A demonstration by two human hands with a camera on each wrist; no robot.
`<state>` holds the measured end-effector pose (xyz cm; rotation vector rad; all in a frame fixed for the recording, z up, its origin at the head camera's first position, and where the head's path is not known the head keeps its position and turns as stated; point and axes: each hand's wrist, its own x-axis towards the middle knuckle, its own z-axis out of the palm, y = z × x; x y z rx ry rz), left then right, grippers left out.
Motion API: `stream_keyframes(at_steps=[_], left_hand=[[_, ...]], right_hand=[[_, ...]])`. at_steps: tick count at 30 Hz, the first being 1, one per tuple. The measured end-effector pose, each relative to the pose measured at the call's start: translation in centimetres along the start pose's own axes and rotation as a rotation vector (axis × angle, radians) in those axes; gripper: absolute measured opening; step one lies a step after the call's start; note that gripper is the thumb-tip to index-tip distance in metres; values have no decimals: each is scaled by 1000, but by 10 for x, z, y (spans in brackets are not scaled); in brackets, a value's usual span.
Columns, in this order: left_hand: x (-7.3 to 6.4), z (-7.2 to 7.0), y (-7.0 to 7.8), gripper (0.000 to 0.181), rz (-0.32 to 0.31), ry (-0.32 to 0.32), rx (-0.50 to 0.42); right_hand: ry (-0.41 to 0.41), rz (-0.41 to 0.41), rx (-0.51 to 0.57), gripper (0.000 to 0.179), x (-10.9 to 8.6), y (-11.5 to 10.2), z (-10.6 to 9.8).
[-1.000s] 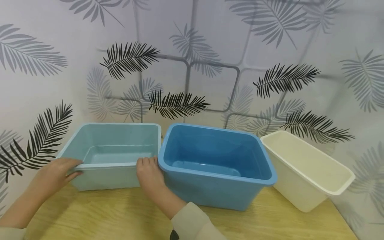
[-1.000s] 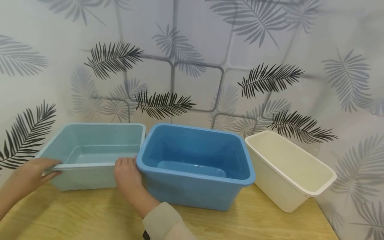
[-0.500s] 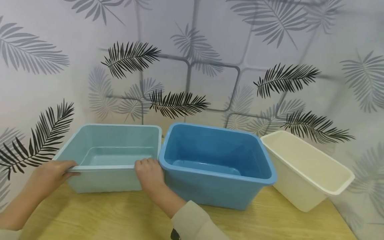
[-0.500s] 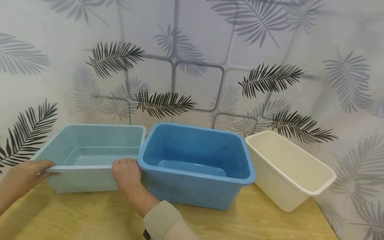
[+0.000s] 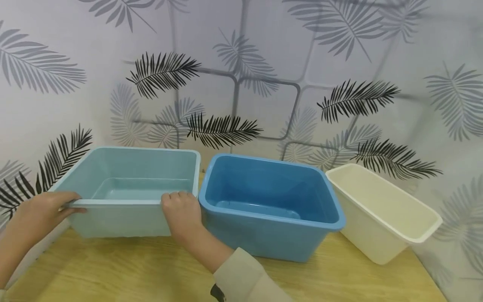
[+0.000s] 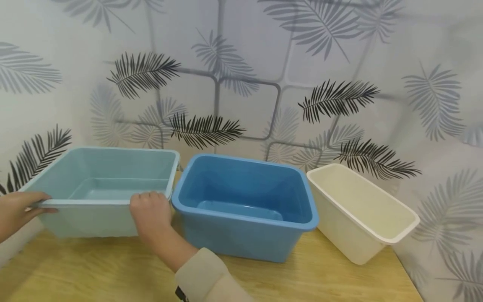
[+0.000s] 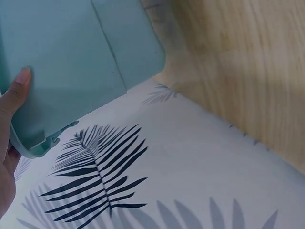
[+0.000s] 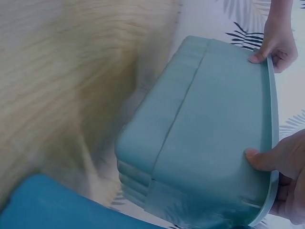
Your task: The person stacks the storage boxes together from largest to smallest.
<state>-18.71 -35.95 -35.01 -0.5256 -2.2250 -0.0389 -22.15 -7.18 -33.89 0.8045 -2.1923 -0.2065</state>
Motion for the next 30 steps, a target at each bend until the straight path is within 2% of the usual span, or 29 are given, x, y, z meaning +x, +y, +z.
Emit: stream_keyframes(at_steps=[4,9,13,14,16,18,20,22,25,30], left_hand=[[8,-11,-2,68,-30,-15,7],[21,-22,-4,68,-34,-34,10],[33,-29,-11,56,-34,-71,-13],[36,-31,-12,47,-39,-77,-20],[41,-31,-17,29,-49,-56,-44],[48,-35,-16,22,-48,-36,-47],[57,-42,-11,26,-50,-16,-36],[66,-50,-4,48,-27,8,-8],[77,-57,-2,77,-24,48,5],[91,-63,-5,80,-34,75,35]], right_hand=[[25,0,27,18,8,6,-12],[80,16,4,21,16,14,-22],[136,38,8,30,24,20,-30],[154,45,11,32,26,22,-32],[189,59,16,33,29,25,-36],[209,72,17,34,32,29,-41],[215,78,24,34,35,33,-47],[217,82,32,36,38,38,-54],[226,88,53,41,42,46,-63],[245,112,83,42,48,59,-77]])
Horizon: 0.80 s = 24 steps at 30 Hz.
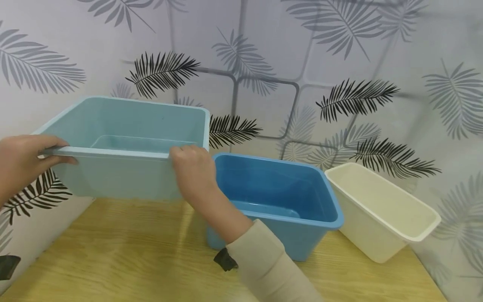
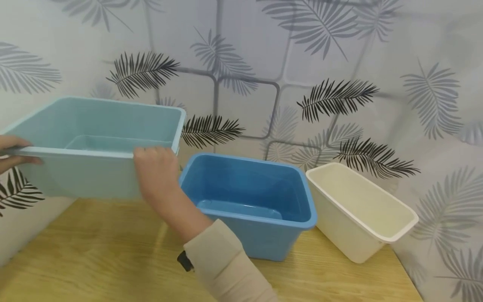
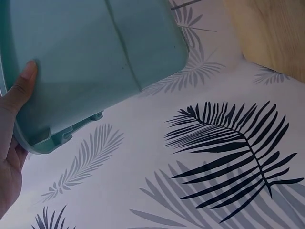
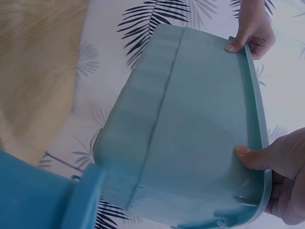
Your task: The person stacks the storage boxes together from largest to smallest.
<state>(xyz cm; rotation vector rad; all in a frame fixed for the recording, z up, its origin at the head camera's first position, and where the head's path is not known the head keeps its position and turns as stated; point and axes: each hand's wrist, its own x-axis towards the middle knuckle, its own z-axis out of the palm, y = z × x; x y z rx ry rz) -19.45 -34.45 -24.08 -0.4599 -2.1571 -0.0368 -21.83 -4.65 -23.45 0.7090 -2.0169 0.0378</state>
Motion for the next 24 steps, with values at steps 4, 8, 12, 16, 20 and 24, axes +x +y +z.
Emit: stream_keyframes(at_steps=[4,8,12,16,20,24], left_hand=[[9,-4,3,81,1,20,11],[18,-9,13,72,-23,2,-19],[25,-11,29,53,-46,-33,-69],[30,-9,42,54,-14,-6,-100],[36,-4,52,61,7,16,-127],[43,2,64,63,36,33,-148]], right_hand=[[-4,34,5,31,4,8,-9],[-37,53,39,17,6,17,-17],[-106,91,105,11,5,29,-25],[-184,129,163,14,2,41,-32],[-239,166,206,16,-4,52,-38],[-264,209,230,14,-11,63,-41]])
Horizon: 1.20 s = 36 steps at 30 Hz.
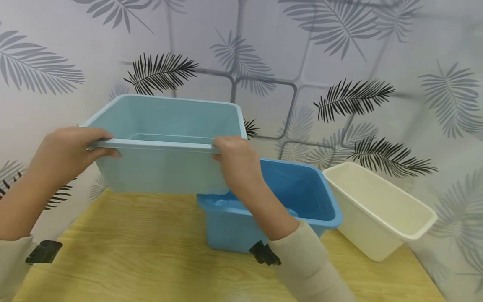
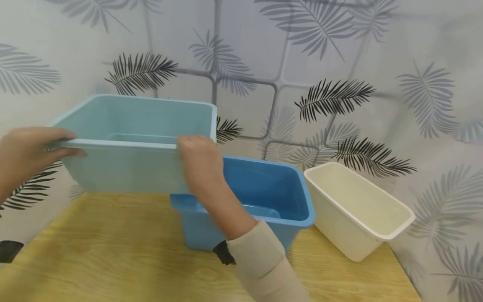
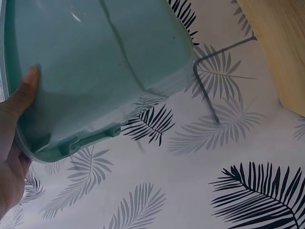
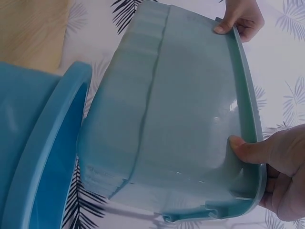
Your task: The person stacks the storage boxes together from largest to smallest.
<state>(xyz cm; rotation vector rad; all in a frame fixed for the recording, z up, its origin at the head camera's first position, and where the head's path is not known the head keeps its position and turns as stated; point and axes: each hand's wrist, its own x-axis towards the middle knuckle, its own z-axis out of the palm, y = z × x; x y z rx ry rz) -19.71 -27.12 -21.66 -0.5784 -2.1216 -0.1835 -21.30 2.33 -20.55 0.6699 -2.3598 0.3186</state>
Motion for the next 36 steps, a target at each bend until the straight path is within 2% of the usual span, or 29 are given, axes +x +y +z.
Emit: stream_keyframes(at_steps=[5,12,19,24,31,36], left_hand=[[8,10,11,59,36,8,-17],[20,24,32,31,53,21,-49],[29,35,48,29,91,65,-46],[36,43,60,28,74,41,-49],[45,53,78,27,55,2,-67],[52,56,91,25,39,-49,-66]], right_hand=[[19,12,20,15,-7,16,-2],[61,6,8,16,-18,39,-9],[55,31,58,17,-29,57,-18],[41,66,46,16,-35,70,-22],[63,88,29,16,-44,86,-31],[55,116,-5,19,-48,97,-38]])
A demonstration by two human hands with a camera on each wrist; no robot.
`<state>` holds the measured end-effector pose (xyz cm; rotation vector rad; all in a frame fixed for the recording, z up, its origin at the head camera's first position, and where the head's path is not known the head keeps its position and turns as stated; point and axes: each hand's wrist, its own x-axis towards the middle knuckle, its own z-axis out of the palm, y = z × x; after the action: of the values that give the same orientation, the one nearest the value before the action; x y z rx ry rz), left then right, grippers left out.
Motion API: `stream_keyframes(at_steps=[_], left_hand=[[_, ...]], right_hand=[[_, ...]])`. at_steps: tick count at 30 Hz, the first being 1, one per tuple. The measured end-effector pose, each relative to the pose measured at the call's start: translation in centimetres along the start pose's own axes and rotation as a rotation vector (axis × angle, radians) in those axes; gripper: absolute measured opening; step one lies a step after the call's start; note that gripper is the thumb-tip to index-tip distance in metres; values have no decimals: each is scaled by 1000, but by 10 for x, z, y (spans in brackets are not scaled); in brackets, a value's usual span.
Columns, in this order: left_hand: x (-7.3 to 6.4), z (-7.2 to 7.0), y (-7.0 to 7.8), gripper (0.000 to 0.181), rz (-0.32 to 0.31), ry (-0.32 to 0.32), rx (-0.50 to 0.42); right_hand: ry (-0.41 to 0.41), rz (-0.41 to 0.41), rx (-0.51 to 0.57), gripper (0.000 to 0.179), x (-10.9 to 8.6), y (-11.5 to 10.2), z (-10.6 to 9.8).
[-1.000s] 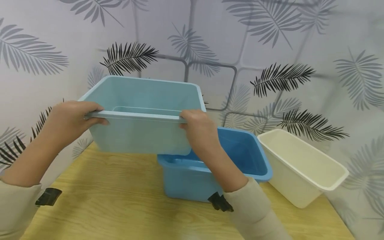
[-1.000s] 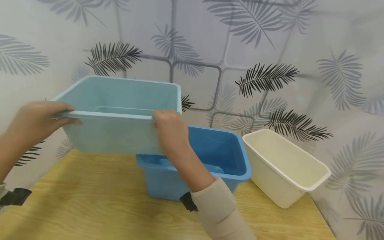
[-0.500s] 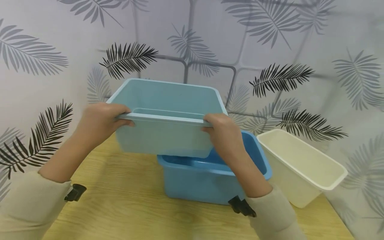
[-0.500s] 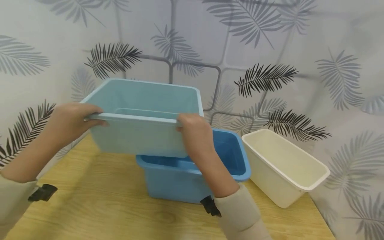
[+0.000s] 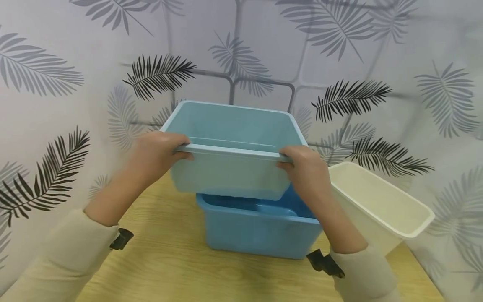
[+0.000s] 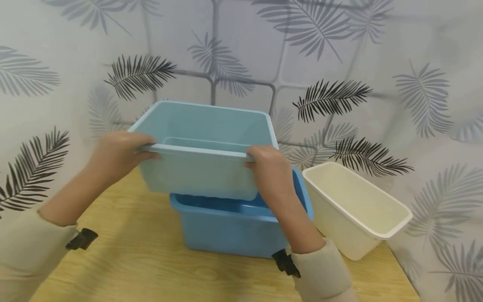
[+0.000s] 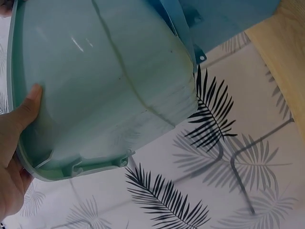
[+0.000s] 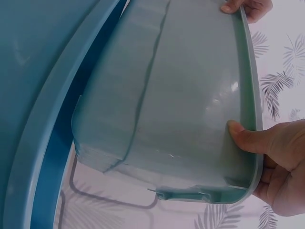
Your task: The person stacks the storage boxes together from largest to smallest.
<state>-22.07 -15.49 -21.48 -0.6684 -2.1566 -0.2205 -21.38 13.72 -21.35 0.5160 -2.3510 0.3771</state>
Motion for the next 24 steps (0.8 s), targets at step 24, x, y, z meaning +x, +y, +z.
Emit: stream_keyframes(at_steps=[24], left_hand=[[24,33,44,24,55,15,-82]], right_hand=[[23,17,-22,19,-22,46,-28]])
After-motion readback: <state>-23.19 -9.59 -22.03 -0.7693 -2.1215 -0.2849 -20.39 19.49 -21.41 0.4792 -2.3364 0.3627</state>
